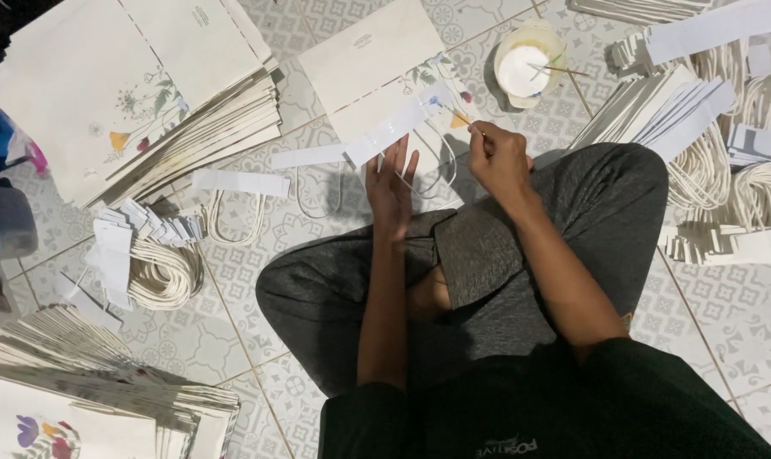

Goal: Assembling paper bags by applying glue to paper strips and attaching them as handles to the bag templates.

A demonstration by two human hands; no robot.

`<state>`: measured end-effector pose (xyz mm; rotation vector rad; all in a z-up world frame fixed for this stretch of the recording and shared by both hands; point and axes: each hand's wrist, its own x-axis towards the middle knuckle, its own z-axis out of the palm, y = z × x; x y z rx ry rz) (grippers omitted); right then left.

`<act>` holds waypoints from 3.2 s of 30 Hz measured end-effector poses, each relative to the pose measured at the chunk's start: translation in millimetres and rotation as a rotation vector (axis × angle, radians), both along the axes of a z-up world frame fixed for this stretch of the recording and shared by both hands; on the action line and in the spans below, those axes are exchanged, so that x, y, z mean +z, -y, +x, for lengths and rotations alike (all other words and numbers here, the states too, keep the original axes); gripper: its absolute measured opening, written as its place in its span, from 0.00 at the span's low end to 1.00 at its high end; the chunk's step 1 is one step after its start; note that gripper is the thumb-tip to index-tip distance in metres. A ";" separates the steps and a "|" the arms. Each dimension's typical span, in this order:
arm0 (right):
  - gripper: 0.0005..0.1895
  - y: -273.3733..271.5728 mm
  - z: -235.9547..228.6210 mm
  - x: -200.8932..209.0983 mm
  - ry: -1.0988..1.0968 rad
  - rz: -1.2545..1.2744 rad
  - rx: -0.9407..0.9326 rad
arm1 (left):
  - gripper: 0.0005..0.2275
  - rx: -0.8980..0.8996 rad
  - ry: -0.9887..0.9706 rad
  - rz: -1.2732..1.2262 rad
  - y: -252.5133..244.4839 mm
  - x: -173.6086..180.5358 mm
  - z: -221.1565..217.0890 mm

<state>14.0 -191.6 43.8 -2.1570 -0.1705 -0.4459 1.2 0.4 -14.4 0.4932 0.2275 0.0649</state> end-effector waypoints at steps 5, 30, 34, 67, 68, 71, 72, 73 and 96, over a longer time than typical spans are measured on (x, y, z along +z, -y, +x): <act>0.07 22.1 18.0 -26.8 -0.039 0.247 -0.129 | 0.02 0.038 -0.048 0.029 -2.2 26.5 -1.3; 0.19 13.8 25.3 -16.1 -0.699 0.778 0.251 | 0.06 0.008 0.000 -0.018 22.2 -11.4 15.5; 0.14 30.3 36.4 -25.7 -0.680 1.033 0.254 | 0.22 -0.220 0.032 0.310 13.7 -2.7 15.2; 0.06 51.0 24.9 -13.4 -0.586 0.931 0.191 | 0.13 0.174 0.703 2.148 -88.8 -111.2 52.6; 0.06 51.2 21.4 -10.2 -0.580 0.878 0.195 | 0.12 0.170 0.706 2.066 -89.8 -103.9 52.6; 0.02 47.8 4.1 0.8 -0.580 0.724 0.266 | 0.15 0.330 0.677 2.225 -82.2 -77.0 54.7; 0.02 45.6 -2.9 10.6 -0.578 0.725 0.265 | 0.15 0.329 0.680 2.225 -80.6 -65.1 53.4; 0.01 43.3 -10.0 20.3 -0.606 0.640 0.369 | 0.12 0.416 0.710 2.253 -79.2 -53.3 51.8; 0.04 -0.5 -11.9 -24.3 -0.634 0.179 0.497 | 0.02 0.467 0.814 1.872 -66.3 4.0 58.5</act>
